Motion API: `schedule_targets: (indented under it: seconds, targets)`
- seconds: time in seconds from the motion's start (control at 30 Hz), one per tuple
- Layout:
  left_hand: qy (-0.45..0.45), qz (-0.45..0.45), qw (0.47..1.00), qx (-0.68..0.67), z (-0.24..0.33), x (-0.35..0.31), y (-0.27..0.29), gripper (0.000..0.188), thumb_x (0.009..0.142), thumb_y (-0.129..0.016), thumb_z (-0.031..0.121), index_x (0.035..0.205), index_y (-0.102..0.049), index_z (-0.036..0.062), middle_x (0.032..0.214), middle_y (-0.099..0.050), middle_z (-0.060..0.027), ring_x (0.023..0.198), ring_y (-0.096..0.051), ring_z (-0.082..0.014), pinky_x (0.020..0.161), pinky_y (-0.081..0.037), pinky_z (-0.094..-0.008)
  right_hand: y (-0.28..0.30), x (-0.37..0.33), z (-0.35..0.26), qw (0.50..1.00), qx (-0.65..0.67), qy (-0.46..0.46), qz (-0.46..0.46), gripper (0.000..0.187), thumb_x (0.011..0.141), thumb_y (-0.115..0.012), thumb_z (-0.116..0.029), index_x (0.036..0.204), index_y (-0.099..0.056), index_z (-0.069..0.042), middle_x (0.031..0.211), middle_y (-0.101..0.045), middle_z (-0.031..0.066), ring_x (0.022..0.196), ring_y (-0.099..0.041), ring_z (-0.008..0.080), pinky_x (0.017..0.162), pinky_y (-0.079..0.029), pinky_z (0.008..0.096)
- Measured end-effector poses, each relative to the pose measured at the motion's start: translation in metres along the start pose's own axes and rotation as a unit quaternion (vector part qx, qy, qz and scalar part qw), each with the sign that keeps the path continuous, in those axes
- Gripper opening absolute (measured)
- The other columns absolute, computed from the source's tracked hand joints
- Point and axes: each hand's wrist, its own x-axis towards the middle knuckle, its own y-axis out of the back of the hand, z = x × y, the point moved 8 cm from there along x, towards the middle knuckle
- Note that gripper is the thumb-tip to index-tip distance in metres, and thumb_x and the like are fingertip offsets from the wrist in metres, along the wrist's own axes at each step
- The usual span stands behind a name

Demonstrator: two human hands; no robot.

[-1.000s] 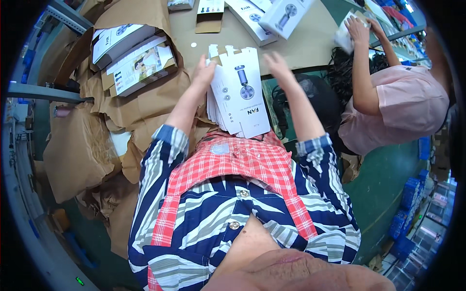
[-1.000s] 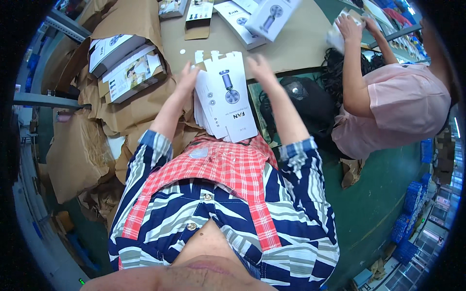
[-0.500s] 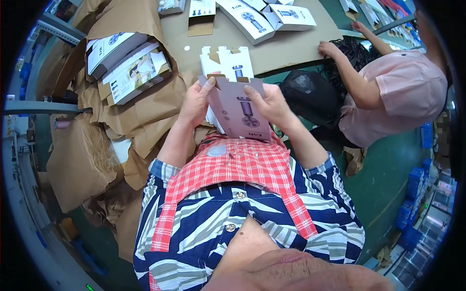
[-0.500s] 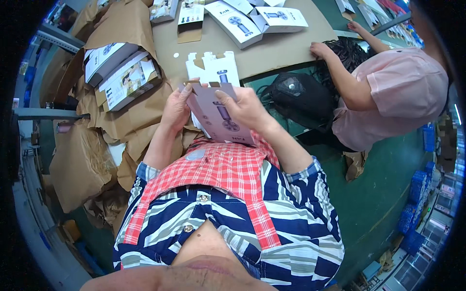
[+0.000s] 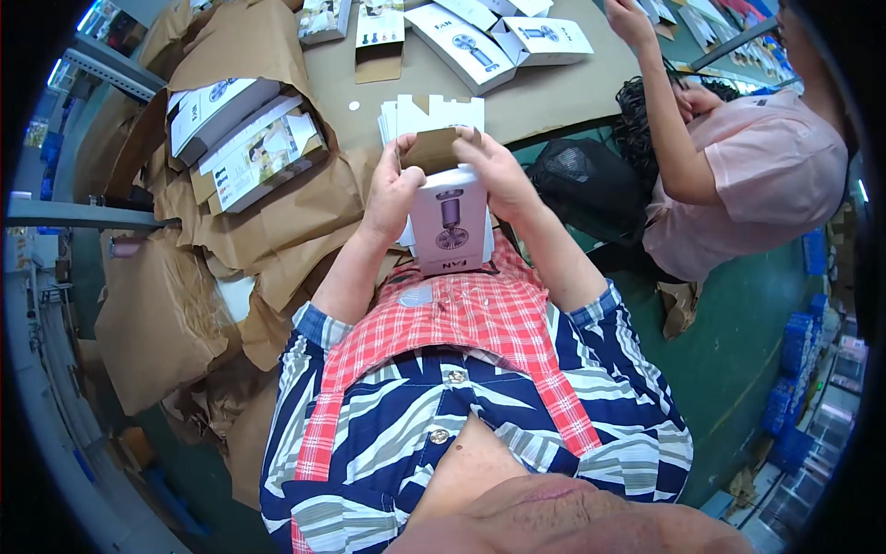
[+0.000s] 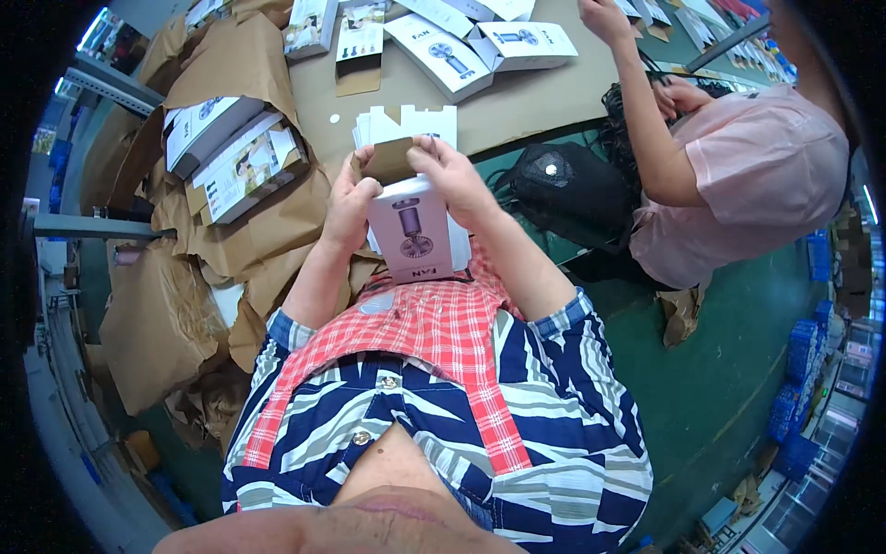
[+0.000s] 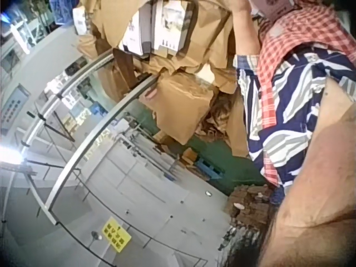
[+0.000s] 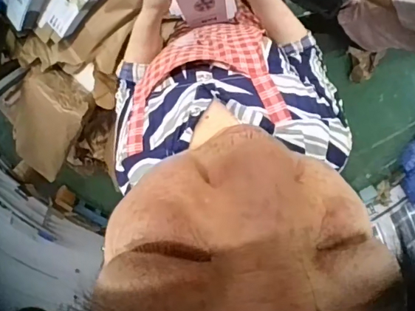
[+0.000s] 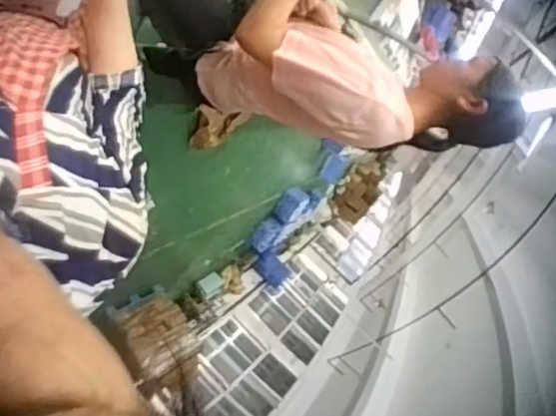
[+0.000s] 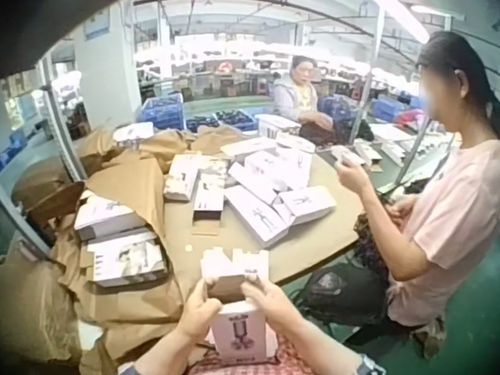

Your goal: The person repeatedly folds flat cardboard blanks into packaging boxes by hand, then handles a large paper-wrapped bundle.

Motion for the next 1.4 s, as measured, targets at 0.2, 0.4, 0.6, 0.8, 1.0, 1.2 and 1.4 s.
schedule_targets:
  seconds: [0.2,0.4,0.6,0.8,1.0,1.2,1.4]
  targets:
    - [0.143,-0.086,0.96,-0.224,-0.012,0.008,-0.011,0.053,0.079,-0.046,0.006,0.129,-0.032,-0.0001,0.132,-0.033,-0.0164,0.121,-0.036,-0.0215,0.101,-0.027,-0.0314,0.016,-0.007,0.032,0.983,0.091,-0.156,-0.025,0.043,0.086,-0.052,-0.018,0.122,-0.043,0.003,0.101,-0.058,0.0071,0.087,-0.057,0.0124,0.075,-0.046,0.0253]
    - [0.194,-0.068,0.951,-0.229,-0.037,0.006,0.0,0.037,0.072,-0.045,-0.006,0.107,-0.053,0.0025,0.102,-0.057,-0.011,0.085,-0.057,-0.0185,0.076,-0.047,-0.0282,-0.001,-0.009,-0.011,0.969,-0.196,0.032,-0.147,0.028,0.09,-0.046,-0.014,0.113,-0.057,-0.001,0.108,-0.059,0.0078,0.102,-0.053,0.0166,0.091,-0.04,0.0282]
    - [0.195,-0.106,0.955,-0.195,-0.027,0.001,-0.004,0.018,0.074,-0.042,0.002,0.081,-0.059,-0.0019,0.111,-0.055,-0.0163,0.085,-0.056,-0.0177,0.077,-0.045,-0.0267,-0.006,-0.002,-0.022,0.879,-0.424,0.023,-0.219,0.031,0.085,-0.057,-0.021,0.109,-0.059,-0.002,0.102,-0.061,0.0115,0.093,-0.057,0.0187,0.085,-0.044,0.0301]
    - [0.098,-0.254,0.959,0.078,-0.007,-0.001,-0.018,0.024,0.081,-0.048,0.013,0.1,-0.059,0.0037,0.13,-0.042,-0.015,0.114,-0.044,-0.0208,0.092,-0.037,-0.0302,-0.013,0.003,-0.03,0.8,-0.551,-0.1,-0.216,0.047,0.074,-0.068,-0.027,0.11,-0.056,0.001,0.091,-0.062,0.0144,0.074,-0.06,0.0219,0.063,-0.05,0.031]
    - [-0.072,-0.223,0.94,0.247,0.015,-0.024,-0.015,0.08,0.068,-0.075,0.018,0.133,-0.03,0.0062,0.133,-0.038,-0.0153,0.121,-0.04,-0.0249,0.099,-0.033,-0.0353,-0.027,-0.002,-0.025,0.754,-0.593,-0.122,-0.253,0.034,0.078,-0.062,-0.023,0.104,-0.059,0.0,0.086,-0.063,0.0184,0.075,-0.062,0.0253,0.066,-0.05,0.0344]
    - [-0.038,-0.163,0.985,-0.029,-0.001,-0.018,0.002,0.082,0.069,-0.075,0.014,0.134,-0.026,0.0029,0.126,-0.045,-0.0163,0.113,-0.047,-0.0212,0.095,-0.038,-0.0319,-0.037,-0.016,-0.033,0.791,-0.504,0.189,-0.293,0.054,0.08,-0.061,-0.031,0.125,-0.045,-0.005,0.108,-0.056,0.02,0.093,-0.058,0.0258,0.079,-0.047,0.0356]
    - [-0.152,-0.131,0.969,0.141,0.019,-0.006,0.004,0.062,0.074,-0.07,0.023,0.126,-0.042,0.0036,0.12,-0.049,-0.01,0.112,-0.044,-0.0189,0.095,-0.035,-0.0316,-0.01,-0.004,-0.045,0.822,-0.51,0.13,-0.219,0.066,0.069,-0.072,-0.028,0.124,-0.045,-0.005,0.117,-0.052,0.019,0.107,-0.052,0.0297,0.091,-0.042,0.0342]
